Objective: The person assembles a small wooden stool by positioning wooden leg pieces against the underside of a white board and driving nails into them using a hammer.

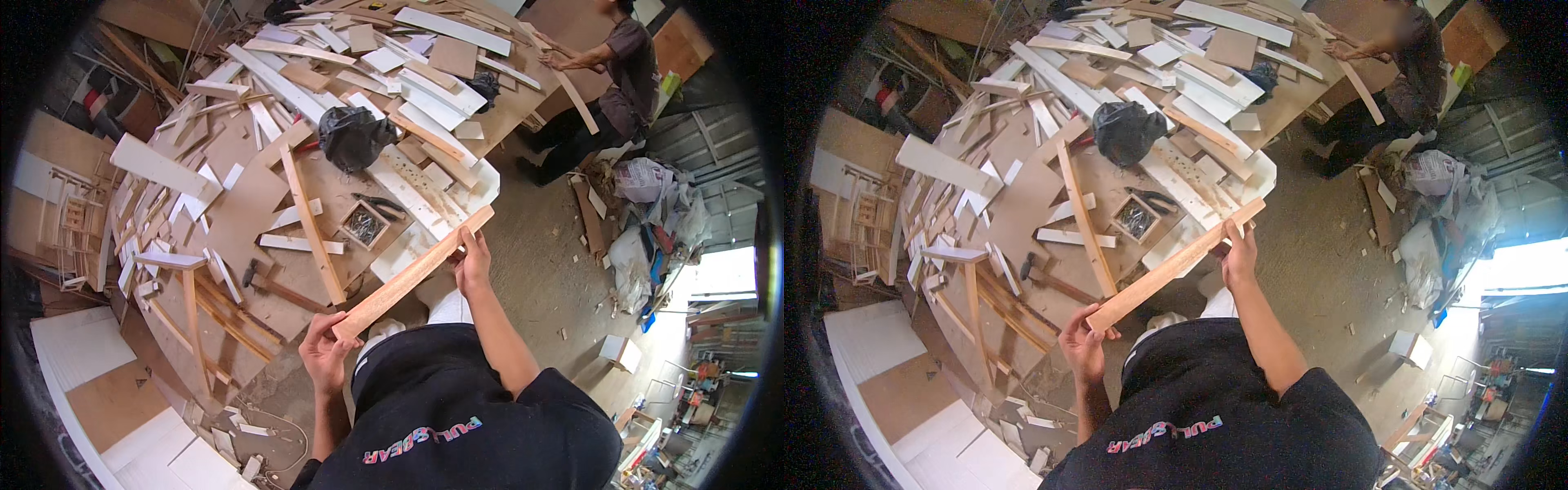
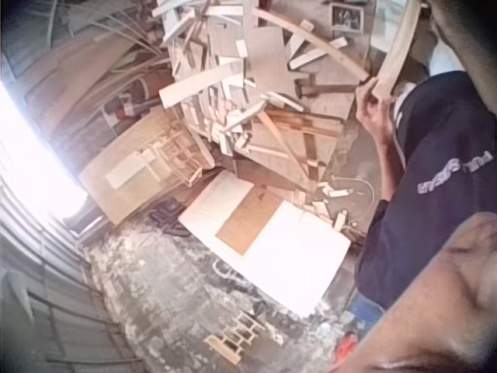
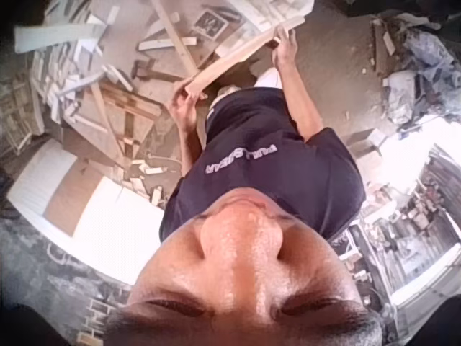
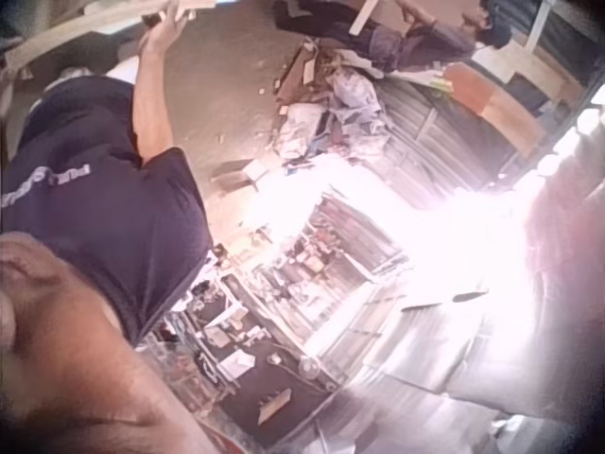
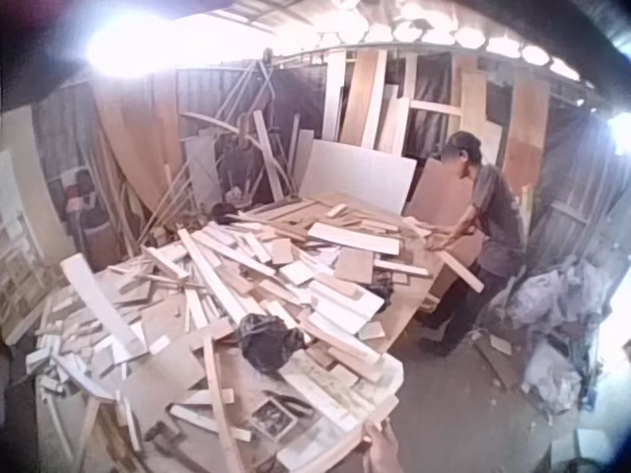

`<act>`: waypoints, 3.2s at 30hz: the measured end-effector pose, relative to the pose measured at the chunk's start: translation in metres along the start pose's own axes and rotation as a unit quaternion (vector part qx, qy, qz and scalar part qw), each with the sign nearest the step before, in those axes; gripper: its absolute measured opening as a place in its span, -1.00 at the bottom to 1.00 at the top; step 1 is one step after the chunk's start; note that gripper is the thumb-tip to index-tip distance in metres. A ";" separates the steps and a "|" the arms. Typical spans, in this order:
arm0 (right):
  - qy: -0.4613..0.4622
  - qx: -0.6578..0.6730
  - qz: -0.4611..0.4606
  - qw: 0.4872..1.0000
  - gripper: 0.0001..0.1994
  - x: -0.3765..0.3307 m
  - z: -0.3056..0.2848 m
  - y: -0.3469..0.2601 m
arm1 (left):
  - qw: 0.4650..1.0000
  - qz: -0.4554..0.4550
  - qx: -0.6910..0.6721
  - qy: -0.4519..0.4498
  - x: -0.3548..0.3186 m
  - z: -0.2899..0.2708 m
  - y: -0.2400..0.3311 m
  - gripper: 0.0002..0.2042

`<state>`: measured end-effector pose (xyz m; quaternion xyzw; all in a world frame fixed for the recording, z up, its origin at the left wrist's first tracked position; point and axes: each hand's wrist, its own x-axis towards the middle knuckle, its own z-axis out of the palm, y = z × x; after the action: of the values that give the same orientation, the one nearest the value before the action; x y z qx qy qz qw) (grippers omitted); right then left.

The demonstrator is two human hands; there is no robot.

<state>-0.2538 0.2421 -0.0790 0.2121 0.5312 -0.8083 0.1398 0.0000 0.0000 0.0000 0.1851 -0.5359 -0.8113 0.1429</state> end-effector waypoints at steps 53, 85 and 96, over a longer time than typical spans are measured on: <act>-0.811 -0.302 -0.350 0.358 -0.36 0.235 0.053 -0.222 | 0.596 0.496 0.032 0.630 0.152 0.478 -0.037 -0.48; -0.722 -0.442 -0.025 0.532 -0.59 -0.097 0.161 0.094 | 0.885 0.120 -0.073 0.443 -0.092 0.096 -0.069 -0.64; -0.593 -0.456 -0.124 0.652 -0.66 -0.151 0.333 0.291 | 0.851 -0.022 0.094 0.516 -0.173 -0.194 -0.012 -0.71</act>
<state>-0.0557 -0.1787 -0.1221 -0.4708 0.6585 -0.4277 0.4022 0.2419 -0.0793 -0.0548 0.6012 -0.4550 -0.5478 0.3626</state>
